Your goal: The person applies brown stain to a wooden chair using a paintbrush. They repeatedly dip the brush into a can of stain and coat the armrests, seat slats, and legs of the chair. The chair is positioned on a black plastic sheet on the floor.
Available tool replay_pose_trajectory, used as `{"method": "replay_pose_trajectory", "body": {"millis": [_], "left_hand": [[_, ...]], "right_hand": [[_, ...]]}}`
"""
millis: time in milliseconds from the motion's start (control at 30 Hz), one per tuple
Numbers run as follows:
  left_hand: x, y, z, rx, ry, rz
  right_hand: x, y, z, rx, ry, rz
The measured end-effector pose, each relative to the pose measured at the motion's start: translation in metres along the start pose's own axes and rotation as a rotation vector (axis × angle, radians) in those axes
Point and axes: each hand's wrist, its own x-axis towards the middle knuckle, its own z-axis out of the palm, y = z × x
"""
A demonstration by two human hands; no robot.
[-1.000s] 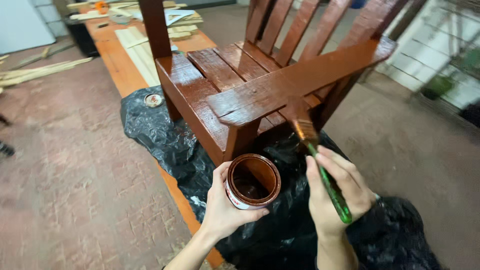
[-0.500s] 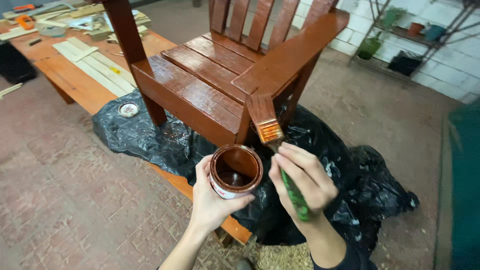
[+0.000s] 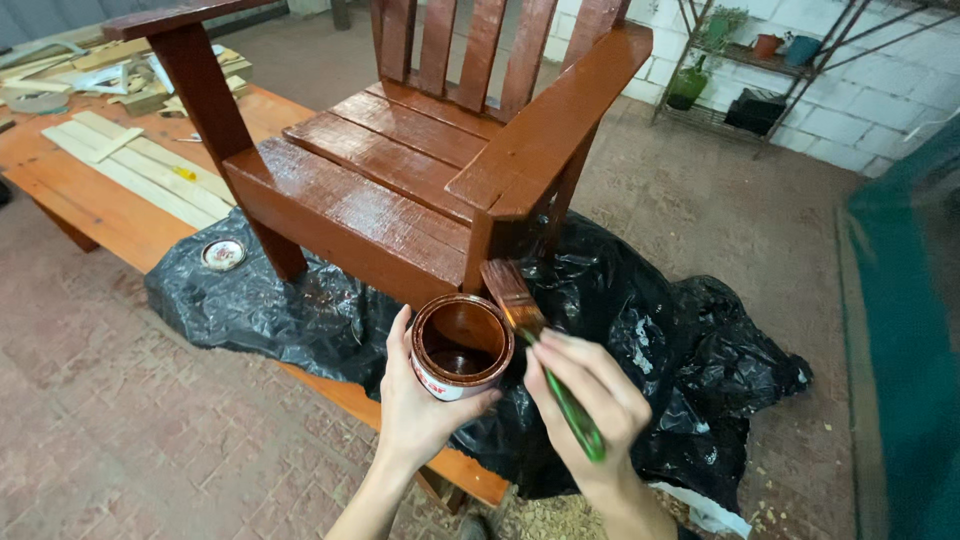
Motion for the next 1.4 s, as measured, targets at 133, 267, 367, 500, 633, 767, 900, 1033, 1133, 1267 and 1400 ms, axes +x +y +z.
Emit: {"method": "replay_pose_trajectory", "body": {"millis": [133,267,367,500,633,767,900,1033,1133,1267,1400], "left_hand": [[0.017,0.004,0.001,0.053,-0.002,0.134],[0.031,0.035,-0.002,0.007,-0.043,0.271],[0.036,0.032,-0.001,-0.008,-0.040,0.279],[0.043,0.021,-0.004,-0.003,-0.078,0.269],[0.055,0.008,-0.010,0.018,-0.121,0.284],[0.067,-0.001,-0.019,-0.043,-0.206,0.341],[0.074,0.004,-0.033,-0.087,-0.322,0.340],[0.071,-0.001,-0.048,-0.101,-0.420,0.297],[0.072,-0.002,-0.054,-0.122,-0.457,0.281],[0.076,-0.001,-0.053,-0.177,-0.468,0.266],[0.079,0.001,-0.050,-0.174,-0.442,0.273]], "right_hand": [[-0.007,-0.006,-0.009,0.023,0.051,0.065],[0.002,0.011,0.002,0.048,0.136,0.082],[0.016,0.024,0.025,0.035,0.148,0.120],[0.015,0.030,0.034,-0.019,0.194,0.160],[0.008,0.014,0.031,-0.158,0.265,0.226],[0.005,-0.012,0.035,-0.228,0.323,0.326],[0.015,-0.034,0.051,-0.334,0.307,0.290],[0.007,-0.049,0.067,-0.458,0.251,0.287],[0.001,-0.059,0.072,-0.491,0.272,0.307],[0.017,-0.079,0.067,-0.460,0.265,0.292],[0.029,-0.061,0.073,-0.441,0.168,0.161]]}}
